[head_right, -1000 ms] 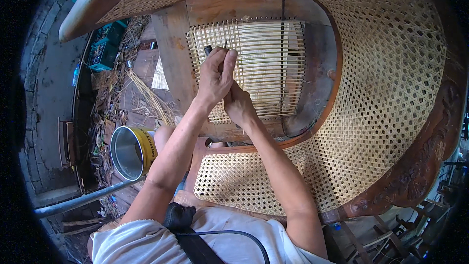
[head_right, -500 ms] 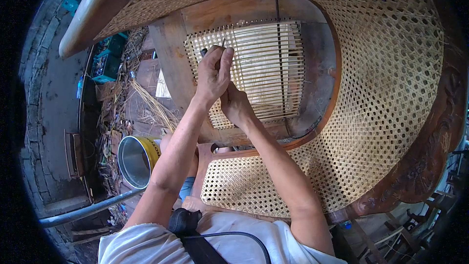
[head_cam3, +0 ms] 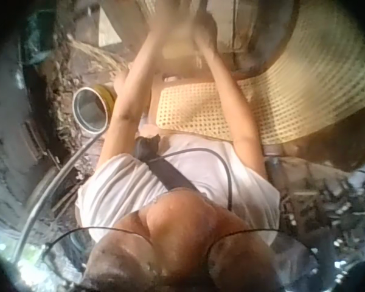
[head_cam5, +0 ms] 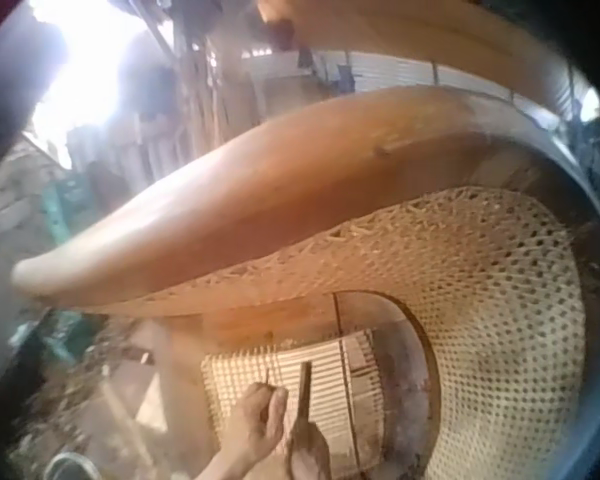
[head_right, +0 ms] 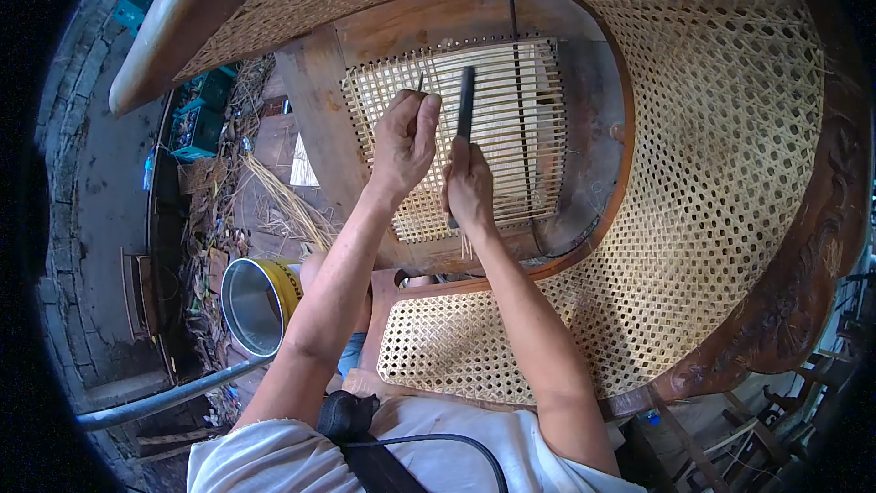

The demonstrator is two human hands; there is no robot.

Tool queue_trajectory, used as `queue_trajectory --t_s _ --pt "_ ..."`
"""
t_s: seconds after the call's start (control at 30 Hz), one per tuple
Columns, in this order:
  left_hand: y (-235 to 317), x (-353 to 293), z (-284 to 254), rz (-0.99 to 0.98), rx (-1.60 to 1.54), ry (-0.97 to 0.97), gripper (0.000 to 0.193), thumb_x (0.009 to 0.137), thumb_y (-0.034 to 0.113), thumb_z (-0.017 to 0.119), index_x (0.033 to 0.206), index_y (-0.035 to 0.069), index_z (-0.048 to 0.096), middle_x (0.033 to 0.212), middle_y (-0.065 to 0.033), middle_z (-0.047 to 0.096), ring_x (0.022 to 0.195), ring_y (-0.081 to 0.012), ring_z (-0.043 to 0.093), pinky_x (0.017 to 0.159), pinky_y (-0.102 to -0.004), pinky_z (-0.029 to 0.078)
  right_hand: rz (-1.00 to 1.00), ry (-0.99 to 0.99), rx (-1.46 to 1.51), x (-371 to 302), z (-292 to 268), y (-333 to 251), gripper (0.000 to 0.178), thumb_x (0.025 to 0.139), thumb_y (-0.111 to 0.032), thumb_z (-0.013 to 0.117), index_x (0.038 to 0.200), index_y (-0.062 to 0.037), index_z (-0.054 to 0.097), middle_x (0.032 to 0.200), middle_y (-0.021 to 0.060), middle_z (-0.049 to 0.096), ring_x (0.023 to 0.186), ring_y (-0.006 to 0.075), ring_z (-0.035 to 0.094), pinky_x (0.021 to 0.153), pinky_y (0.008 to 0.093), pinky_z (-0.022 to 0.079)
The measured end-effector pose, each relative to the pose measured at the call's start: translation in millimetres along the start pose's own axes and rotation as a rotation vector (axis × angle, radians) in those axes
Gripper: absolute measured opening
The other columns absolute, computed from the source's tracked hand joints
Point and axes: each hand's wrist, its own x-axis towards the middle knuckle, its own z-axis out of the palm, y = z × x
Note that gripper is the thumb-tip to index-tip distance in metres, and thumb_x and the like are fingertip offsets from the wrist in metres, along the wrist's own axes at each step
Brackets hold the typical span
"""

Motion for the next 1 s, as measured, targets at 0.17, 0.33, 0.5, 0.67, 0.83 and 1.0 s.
queue_trajectory --t_s 0.17,0.33,0.5,0.67,0.83,1.0 --pt "3.0 -3.0 11.2 -0.011 -0.022 0.055 0.028 0.102 0.015 0.055 0.081 -0.003 0.058 0.074 -0.0116 0.051 0.064 -0.0252 0.048 0.061 -0.0377 0.041 -0.102 -0.130 -0.179 12.3 0.1 15.6 0.041 0.106 -0.044 0.043 0.089 -0.0068 0.052 0.055 -0.0027 0.048 0.038 0.0078 0.045 0.034 0.0258 0.035" --pt "3.0 -25.8 12.3 -0.007 -0.063 0.045 0.026 0.101 0.014 0.056 0.081 -0.003 0.058 0.079 -0.0131 0.057 0.068 -0.0250 0.052 0.064 -0.0358 0.044 -0.006 -0.076 -0.100 -4.7 -11.9 4.9 0.044 0.106 -0.045 0.042 0.088 -0.0060 0.051 0.054 -0.0016 0.045 0.037 0.0086 0.042 0.034 0.0262 0.033" --pt "-4.3 -31.7 9.6 -0.016 -0.097 0.033 0.027 0.102 0.014 0.055 0.082 -0.004 0.057 0.080 -0.0119 0.056 0.069 -0.0229 0.052 0.064 -0.0336 0.044 0.031 -0.007 -0.099 -7.2 -13.2 7.6 0.044 0.107 -0.045 0.040 0.083 -0.0095 0.048 0.057 -0.0029 0.041 0.037 0.0070 0.038 0.032 0.0255 0.033" --pt "-4.0 -27.1 12.3 -0.024 -0.143 0.075 0.027 0.102 0.014 0.054 0.081 -0.004 0.056 0.079 -0.0114 0.055 0.066 -0.0208 0.050 0.061 -0.0329 0.041 0.016 -0.042 -0.015 0.5 -13.4 13.7 0.043 0.107 -0.044 0.039 0.085 -0.0088 0.049 0.055 -0.0039 0.041 0.036 0.0065 0.038 0.031 0.0241 0.031" --pt "2.1 -22.8 21.4 -0.073 -0.062 0.075 0.029 0.101 0.016 0.056 0.078 -0.002 0.054 0.073 -0.0114 0.047 0.062 -0.0242 0.045 0.058 -0.0370 0.039 -0.084 -0.250 -0.171 -11.1 -8.2 24.2 0.052 0.106 -0.050 0.034 0.092 -0.0029 0.051 0.052 -0.0004 0.047 0.037 0.0092 0.044 0.034 0.0280 0.036" --pt "2.1 -20.5 14.7 -0.049 -0.101 0.089 0.032 0.100 0.018 0.058 0.076 -0.002 0.052 0.073 -0.0138 0.047 0.061 -0.0286 0.046 0.058 -0.0399 0.039 -0.084 -0.152 -0.149 -5.4 -14.1 24.7 0.044 0.107 -0.044 0.037 0.091 -0.0046 0.050 0.056 0.0008 0.046 0.037 0.0093 0.044 0.035 0.0277 0.036"
